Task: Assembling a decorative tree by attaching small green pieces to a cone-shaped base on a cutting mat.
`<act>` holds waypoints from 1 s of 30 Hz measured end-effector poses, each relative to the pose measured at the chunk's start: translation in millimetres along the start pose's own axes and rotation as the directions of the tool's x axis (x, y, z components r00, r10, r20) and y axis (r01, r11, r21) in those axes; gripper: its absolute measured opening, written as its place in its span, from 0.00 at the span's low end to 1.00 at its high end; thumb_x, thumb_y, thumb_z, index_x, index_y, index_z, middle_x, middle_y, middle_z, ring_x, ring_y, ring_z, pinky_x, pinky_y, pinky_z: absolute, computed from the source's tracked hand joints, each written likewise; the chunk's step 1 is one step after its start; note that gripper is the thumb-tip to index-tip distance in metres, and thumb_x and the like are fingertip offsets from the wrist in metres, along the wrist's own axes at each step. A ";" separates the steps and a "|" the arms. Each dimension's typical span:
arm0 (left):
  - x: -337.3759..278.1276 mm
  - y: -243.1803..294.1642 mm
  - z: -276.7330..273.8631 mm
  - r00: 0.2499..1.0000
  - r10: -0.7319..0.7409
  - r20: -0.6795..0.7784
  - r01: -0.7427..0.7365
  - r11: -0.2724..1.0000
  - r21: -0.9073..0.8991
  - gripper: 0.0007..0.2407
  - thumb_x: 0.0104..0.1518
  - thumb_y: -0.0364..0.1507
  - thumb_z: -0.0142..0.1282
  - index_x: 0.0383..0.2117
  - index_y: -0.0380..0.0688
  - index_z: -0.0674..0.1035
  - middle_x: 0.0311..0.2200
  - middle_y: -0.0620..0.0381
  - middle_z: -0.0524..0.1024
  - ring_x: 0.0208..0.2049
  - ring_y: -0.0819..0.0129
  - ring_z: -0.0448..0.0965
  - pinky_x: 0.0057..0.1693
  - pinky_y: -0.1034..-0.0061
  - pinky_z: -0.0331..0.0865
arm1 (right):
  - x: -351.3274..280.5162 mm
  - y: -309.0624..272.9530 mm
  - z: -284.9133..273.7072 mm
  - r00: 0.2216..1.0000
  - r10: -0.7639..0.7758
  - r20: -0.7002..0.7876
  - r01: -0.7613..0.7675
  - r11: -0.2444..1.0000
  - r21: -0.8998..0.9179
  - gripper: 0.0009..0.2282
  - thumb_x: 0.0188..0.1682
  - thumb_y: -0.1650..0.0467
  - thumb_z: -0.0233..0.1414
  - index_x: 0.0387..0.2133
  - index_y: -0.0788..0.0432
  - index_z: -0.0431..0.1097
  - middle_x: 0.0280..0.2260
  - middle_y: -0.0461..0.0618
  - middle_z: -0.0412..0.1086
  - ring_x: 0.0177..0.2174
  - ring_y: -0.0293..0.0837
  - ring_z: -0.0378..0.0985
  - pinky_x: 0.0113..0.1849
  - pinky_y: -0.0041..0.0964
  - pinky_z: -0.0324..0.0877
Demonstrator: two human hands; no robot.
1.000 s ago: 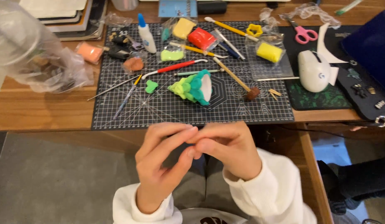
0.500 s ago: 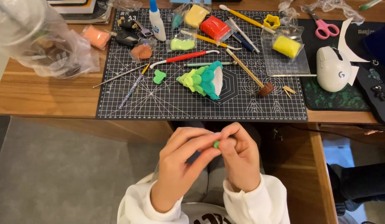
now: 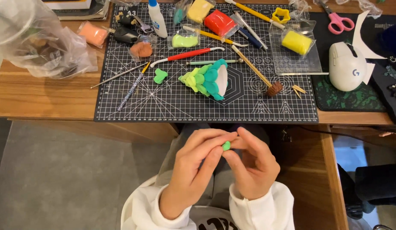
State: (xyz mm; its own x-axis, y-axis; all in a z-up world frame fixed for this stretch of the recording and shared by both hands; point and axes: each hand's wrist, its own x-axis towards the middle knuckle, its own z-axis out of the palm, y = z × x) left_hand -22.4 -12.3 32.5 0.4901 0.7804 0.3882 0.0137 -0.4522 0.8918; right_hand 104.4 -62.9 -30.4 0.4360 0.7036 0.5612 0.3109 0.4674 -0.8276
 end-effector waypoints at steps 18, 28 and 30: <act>24.3 -40.3 -15.5 0.908 -0.128 -0.400 0.084 0.989 -0.125 0.16 0.67 0.33 0.36 0.57 0.39 0.63 0.57 0.45 0.64 0.57 0.56 0.64 0.63 0.59 0.57 | 104.2 12.9 -15.9 0.949 0.241 0.204 -0.216 0.967 -0.135 0.02 0.53 0.77 0.50 0.34 0.68 0.67 0.35 0.58 0.75 0.21 0.39 0.72 0.21 0.29 0.74; 55.0 -55.5 -20.9 0.884 -0.361 -0.299 0.248 0.901 -0.355 0.28 0.67 0.44 0.27 0.63 0.30 0.47 0.63 0.27 0.45 0.67 0.37 0.42 0.68 0.55 0.43 | 148.2 57.5 8.7 0.769 0.365 0.525 -0.252 0.927 -0.277 0.09 0.50 0.79 0.44 0.38 0.69 0.72 0.33 0.61 0.75 0.08 0.37 0.65 0.11 0.29 0.65; 55.5 -68.1 -25.3 0.876 -0.396 -0.276 0.277 0.880 -0.385 0.30 0.65 0.47 0.26 0.64 0.33 0.48 0.62 0.32 0.50 0.65 0.44 0.49 0.65 0.58 0.51 | 154.3 50.9 13.8 0.739 0.398 0.544 -0.266 0.913 -0.308 0.09 0.46 0.81 0.45 0.26 0.63 0.73 0.23 0.53 0.74 0.08 0.37 0.68 0.11 0.28 0.63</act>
State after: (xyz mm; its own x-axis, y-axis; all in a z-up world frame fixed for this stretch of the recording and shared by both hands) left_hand -18.2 72.7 -0.8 0.1833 0.9818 0.0506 -0.1878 -0.0155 0.9821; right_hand 175.8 76.9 13.8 -0.0133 0.9970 0.0767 0.4281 0.0750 -0.9006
